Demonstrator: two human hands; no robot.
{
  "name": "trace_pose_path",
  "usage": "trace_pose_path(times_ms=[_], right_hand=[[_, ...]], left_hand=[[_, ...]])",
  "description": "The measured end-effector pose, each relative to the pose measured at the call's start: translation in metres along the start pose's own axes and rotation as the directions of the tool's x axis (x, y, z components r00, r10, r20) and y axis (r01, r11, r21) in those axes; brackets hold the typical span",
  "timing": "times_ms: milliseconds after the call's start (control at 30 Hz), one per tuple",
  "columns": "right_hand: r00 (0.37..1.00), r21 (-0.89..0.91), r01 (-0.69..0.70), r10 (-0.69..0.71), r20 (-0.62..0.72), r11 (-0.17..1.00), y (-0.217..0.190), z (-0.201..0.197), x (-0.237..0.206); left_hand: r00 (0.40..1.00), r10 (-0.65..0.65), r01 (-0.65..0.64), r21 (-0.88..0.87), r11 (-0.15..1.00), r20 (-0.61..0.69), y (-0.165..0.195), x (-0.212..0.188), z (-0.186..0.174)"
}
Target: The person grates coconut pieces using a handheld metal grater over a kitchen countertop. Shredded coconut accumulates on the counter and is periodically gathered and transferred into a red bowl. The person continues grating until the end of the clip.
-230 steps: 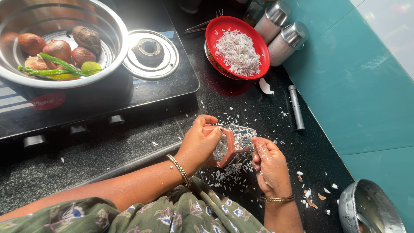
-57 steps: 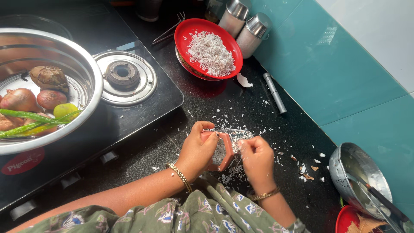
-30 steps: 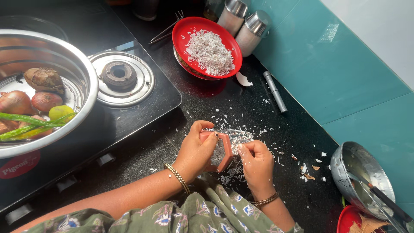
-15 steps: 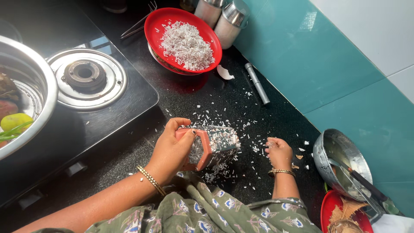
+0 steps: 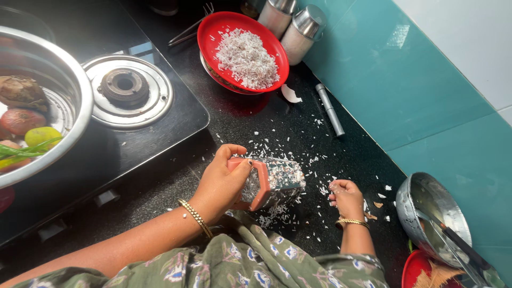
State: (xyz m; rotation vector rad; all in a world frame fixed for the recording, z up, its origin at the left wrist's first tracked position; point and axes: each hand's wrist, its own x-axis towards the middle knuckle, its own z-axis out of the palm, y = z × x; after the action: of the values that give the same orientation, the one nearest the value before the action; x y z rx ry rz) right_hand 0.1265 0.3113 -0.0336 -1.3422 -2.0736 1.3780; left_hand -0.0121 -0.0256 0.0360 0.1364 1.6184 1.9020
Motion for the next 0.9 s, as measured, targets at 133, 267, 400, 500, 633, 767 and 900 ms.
trace_pose_path(times_ms=[133, 267, 400, 500, 633, 767, 900], right_hand=[[0.979, 0.372, -0.018, -0.059, 0.194, 0.928, -0.021, 0.004, -0.021], [0.951, 0.427, 0.053, -0.176, 0.254, 0.902, -0.05, 0.023, -0.059], [0.902, 0.311, 0.288, -0.366, 0.229, 0.906, -0.069, 0.054, -0.1], [0.848, 0.019, 0.503, -0.498, 0.183, 0.864, -0.076, 0.068, -0.122], [0.862, -0.22, 0.503, -0.503, 0.058, 0.836, -0.085, 0.075, -0.123], [0.9, -0.219, 0.43, -0.433, 0.035, 0.876, -0.085, 0.073, -0.12], [0.875, -0.139, 0.479, -0.459, 0.15, 0.867, -0.082, 0.074, -0.122]], left_hand=[[1.0, -0.02, 0.02, 0.012, 1.0, -0.005, -0.001, 0.001, 0.003], [0.997, 0.076, -0.075, 0.077, 0.994, -0.01, -0.003, 0.002, 0.008], [0.996, 0.086, -0.087, 0.042, 0.995, 0.027, -0.006, 0.002, 0.009], [0.993, 0.118, -0.119, 0.07, 0.99, 0.026, -0.011, 0.004, 0.01], [0.991, 0.134, -0.133, 0.092, 0.987, -0.006, -0.02, 0.007, 0.008], [0.93, 0.365, -0.353, 0.195, 0.915, -0.031, -0.023, 0.008, 0.008], [0.985, 0.169, -0.164, 0.145, 0.976, -0.026, -0.02, 0.006, 0.01]])
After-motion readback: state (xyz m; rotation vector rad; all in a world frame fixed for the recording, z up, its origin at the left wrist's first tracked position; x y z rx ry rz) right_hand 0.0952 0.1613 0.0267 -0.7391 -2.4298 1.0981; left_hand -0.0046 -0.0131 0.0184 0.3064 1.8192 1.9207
